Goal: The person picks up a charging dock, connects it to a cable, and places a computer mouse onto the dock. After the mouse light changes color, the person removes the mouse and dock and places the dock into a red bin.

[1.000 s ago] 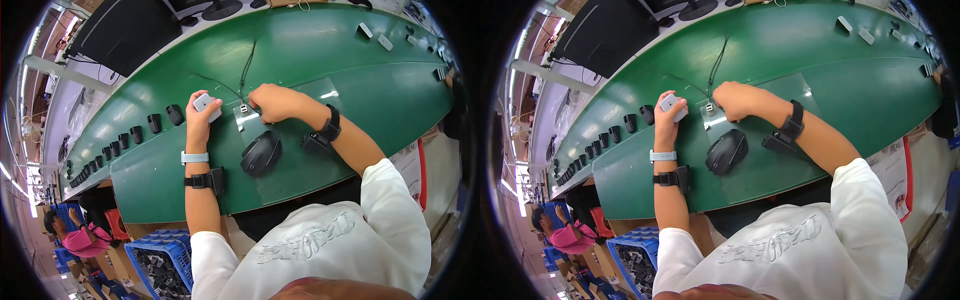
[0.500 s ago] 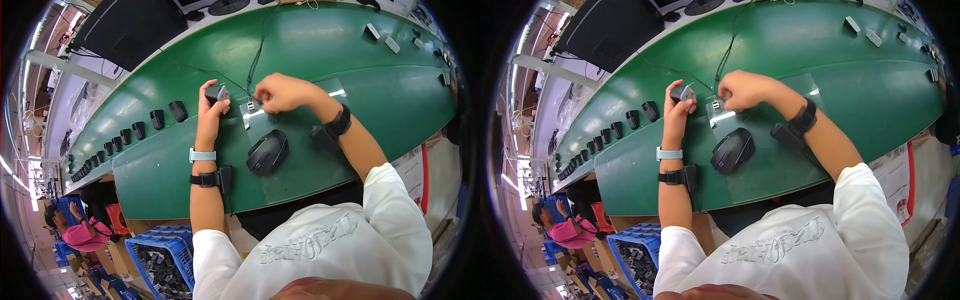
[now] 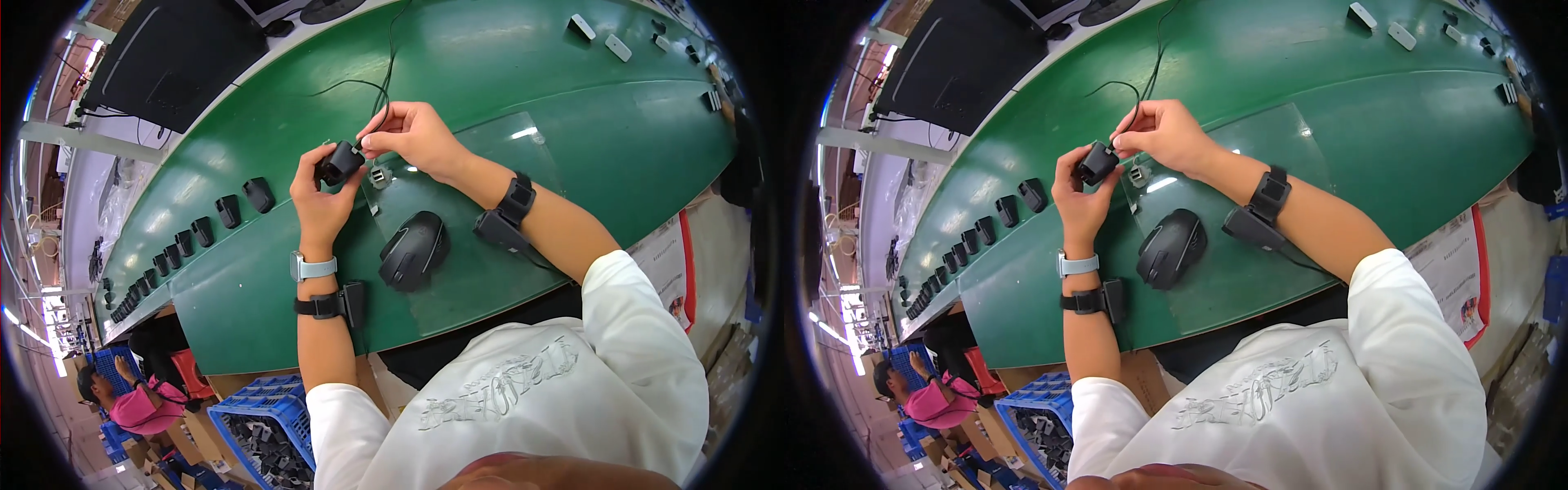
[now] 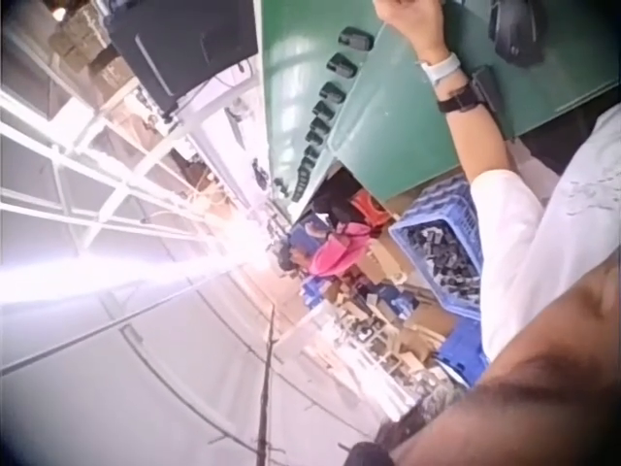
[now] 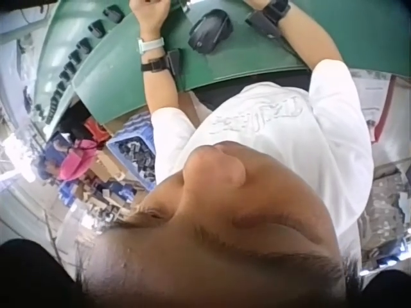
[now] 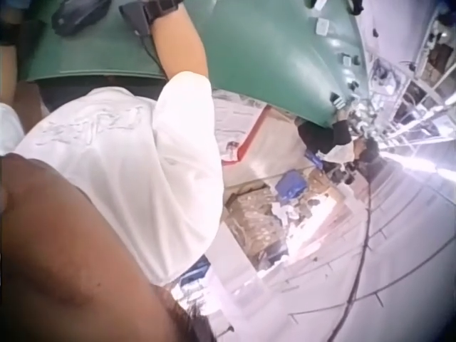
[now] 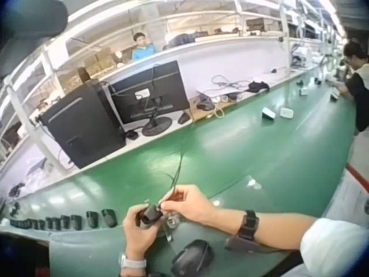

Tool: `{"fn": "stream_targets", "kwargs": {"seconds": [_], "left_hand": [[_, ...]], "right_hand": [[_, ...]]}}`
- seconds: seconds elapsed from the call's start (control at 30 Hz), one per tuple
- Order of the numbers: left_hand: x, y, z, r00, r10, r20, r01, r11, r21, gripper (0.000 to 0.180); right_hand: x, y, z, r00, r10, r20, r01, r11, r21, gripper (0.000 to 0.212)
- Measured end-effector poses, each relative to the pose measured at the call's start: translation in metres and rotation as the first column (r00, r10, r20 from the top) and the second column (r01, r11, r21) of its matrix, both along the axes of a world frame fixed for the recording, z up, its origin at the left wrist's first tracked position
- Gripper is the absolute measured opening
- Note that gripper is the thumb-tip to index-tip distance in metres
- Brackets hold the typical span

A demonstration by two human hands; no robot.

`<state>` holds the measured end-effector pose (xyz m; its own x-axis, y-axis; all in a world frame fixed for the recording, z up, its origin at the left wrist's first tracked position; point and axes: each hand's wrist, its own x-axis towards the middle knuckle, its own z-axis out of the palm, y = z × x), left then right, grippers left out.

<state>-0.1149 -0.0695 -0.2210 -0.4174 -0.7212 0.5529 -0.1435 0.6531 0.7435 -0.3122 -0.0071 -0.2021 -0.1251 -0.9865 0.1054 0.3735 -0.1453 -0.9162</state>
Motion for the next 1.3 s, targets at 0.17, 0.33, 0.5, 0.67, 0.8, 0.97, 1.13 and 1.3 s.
{"fn": "stream_targets", "kwargs": {"seconds": [0.17,0.33,0.5,0.67,0.8,0.97,1.13,1.3], "left_hand": [[-0.001,0.004,0.006,0.992,0.071,0.101,-0.062,0.994,-0.085,0.05],[-0.002,0.007,0.01,0.988,0.082,0.134,-0.065,0.99,-0.124,0.047],[0.003,-0.003,-0.006,0.999,0.018,-0.049,-0.009,0.984,0.178,0.053],[0.004,-0.006,0.015,0.97,0.08,-0.23,0.097,0.738,0.667,0.046],[0.022,-0.019,-0.006,0.784,-0.018,-0.621,0.534,0.529,0.66,0.03],[0.008,-0.009,0.012,0.572,-0.006,-0.82,0.761,0.375,0.529,0.04],[0.011,-0.007,0.014,0.661,-0.034,-0.749,0.662,0.497,0.562,0.041],[0.01,-0.006,0.009,0.765,-0.126,-0.632,0.553,0.631,0.544,0.05]], "right_hand": [[0.006,0.0,0.0,0.994,-0.058,-0.09,0.058,0.998,-0.006,0.011],[0.002,-0.003,-0.001,0.994,-0.039,-0.101,0.042,0.999,0.03,0.009],[-0.003,-0.004,-0.002,0.907,0.141,-0.396,-0.084,0.984,0.158,0.041],[-0.017,0.037,0.032,0.175,0.319,-0.931,-0.71,0.697,0.105,0.08],[0.015,0.061,0.049,-0.29,0.229,-0.929,-0.536,0.766,0.356,0.078],[0.014,0.046,0.009,0.009,0.321,-0.947,-0.777,0.599,0.195,0.07],[-0.022,0.017,0.004,0.698,0.659,-0.279,-0.684,0.729,0.01,0.068],[-0.011,0.0,-0.007,0.968,0.246,0.044,-0.237,0.96,-0.15,0.056]]}}
